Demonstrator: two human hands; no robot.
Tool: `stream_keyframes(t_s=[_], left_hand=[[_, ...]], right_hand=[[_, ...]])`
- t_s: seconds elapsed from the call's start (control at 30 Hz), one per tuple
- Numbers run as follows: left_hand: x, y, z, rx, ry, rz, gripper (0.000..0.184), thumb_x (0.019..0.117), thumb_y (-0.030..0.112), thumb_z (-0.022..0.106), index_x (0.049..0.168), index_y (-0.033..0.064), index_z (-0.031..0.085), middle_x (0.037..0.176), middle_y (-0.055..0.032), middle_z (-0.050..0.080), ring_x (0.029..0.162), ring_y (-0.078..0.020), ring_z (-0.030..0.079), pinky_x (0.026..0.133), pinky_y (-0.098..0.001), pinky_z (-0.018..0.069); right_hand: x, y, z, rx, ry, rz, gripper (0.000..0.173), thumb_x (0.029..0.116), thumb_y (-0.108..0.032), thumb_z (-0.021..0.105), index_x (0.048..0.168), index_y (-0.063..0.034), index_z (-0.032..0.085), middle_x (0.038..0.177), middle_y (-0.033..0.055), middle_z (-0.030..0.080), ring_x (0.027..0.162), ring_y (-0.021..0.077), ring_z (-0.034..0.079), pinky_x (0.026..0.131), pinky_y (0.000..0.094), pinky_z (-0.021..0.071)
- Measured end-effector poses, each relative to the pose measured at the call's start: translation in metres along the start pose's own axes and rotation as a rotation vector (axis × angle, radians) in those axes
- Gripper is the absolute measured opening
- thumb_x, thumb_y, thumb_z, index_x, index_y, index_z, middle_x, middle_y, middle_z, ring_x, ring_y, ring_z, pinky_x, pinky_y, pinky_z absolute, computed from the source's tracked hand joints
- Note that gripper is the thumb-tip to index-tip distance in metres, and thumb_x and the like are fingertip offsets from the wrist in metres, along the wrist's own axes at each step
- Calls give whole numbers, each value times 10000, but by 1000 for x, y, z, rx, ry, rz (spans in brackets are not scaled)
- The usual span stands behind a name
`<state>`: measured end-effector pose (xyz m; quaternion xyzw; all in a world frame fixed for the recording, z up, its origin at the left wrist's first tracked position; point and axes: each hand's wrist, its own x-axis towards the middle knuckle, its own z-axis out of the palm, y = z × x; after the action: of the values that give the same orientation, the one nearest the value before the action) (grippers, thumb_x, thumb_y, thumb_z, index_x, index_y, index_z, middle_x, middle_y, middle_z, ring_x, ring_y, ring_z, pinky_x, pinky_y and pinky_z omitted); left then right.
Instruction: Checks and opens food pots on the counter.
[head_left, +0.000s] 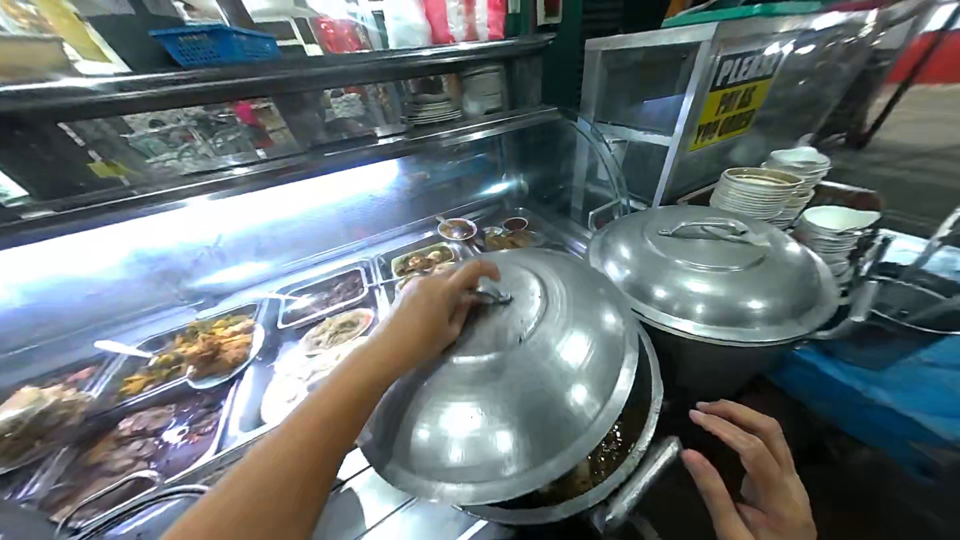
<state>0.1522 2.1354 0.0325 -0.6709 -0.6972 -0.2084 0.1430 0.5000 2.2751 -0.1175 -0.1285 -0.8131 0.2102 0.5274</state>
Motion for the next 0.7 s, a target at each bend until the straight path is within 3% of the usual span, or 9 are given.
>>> stream_keyframes(t_s=[0.1, 0.27, 0.7], left_hand=[[-1, 6, 22, 69, -45, 71, 337, 937, 49, 658, 1257, 157, 656, 1000, -95, 730, 759, -308, 720, 641, -544, 585], [2, 19, 41, 115, -103, 81, 319, 927, 24, 665, 1213, 162, 682, 911, -114, 712, 715, -331, 709, 604, -535, 570], [2, 29, 59, 68, -136, 0, 266, 964, 31, 614, 1201, 133, 679, 1003, -102, 724, 773, -312, 720, 667, -523, 584]], right_hand=[[-6, 6, -9, -9, 68, 72, 310, 1029, -359, 592, 1285, -184, 608, 1261, -16, 558, 1255, 31, 508, 1052, 195, 442], [-14, 18, -24, -49, 91, 134, 251, 1033, -277, 584, 1196, -95, 637, 1191, 54, 575, 1211, 46, 525, 1049, 183, 432], [-10, 46, -36, -27, -66, 119, 256, 1025, -221, 594, 1129, 1, 667, 1120, 173, 590, 1158, 119, 551, 1010, 191, 448]])
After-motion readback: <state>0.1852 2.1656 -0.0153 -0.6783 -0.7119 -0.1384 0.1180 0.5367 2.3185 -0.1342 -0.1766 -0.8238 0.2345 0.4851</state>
